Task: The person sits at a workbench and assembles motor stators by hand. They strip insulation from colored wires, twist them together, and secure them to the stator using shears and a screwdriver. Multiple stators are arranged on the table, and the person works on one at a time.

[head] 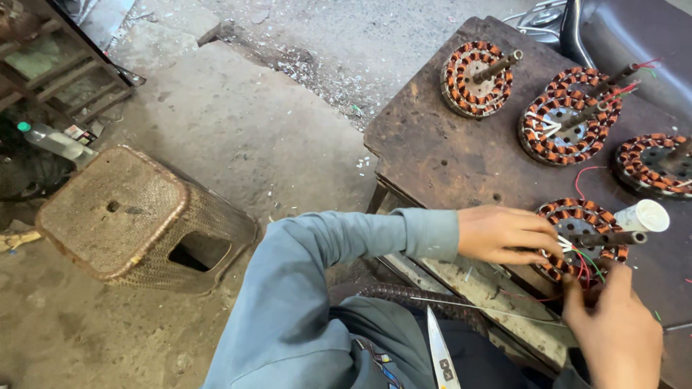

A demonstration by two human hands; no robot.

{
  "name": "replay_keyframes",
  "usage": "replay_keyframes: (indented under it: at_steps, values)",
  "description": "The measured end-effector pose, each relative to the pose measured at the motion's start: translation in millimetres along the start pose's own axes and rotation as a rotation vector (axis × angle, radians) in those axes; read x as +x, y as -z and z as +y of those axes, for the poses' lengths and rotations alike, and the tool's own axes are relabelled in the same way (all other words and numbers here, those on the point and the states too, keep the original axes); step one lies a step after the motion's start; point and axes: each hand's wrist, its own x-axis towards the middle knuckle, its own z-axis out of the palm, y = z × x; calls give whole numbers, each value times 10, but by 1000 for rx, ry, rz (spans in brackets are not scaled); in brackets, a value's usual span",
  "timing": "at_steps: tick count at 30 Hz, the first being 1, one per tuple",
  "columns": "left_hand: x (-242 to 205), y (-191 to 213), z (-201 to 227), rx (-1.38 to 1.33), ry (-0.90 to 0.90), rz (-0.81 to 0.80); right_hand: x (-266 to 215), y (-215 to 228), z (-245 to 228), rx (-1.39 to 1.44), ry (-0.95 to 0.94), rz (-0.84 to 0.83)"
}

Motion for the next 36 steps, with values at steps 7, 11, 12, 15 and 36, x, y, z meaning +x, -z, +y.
replay_keyframes:
  at_steps: [7,11,12,15,36]
  values:
    - [351,-161,-258,81,-106,-27,-51,141,-5,307,41,-16]
    - [351,-285,-293,-52,-17,42,-140,195,-112,396,152,270]
    - [343,-307,-296,-81,17,55,-177,228,-172,479,130,278]
    - [335,-338,-291,11,-77,64,-229,341,-447,477,159,333]
    - [384,-106,-228,-193,65,120,-1632,577,-813,423,-211,446]
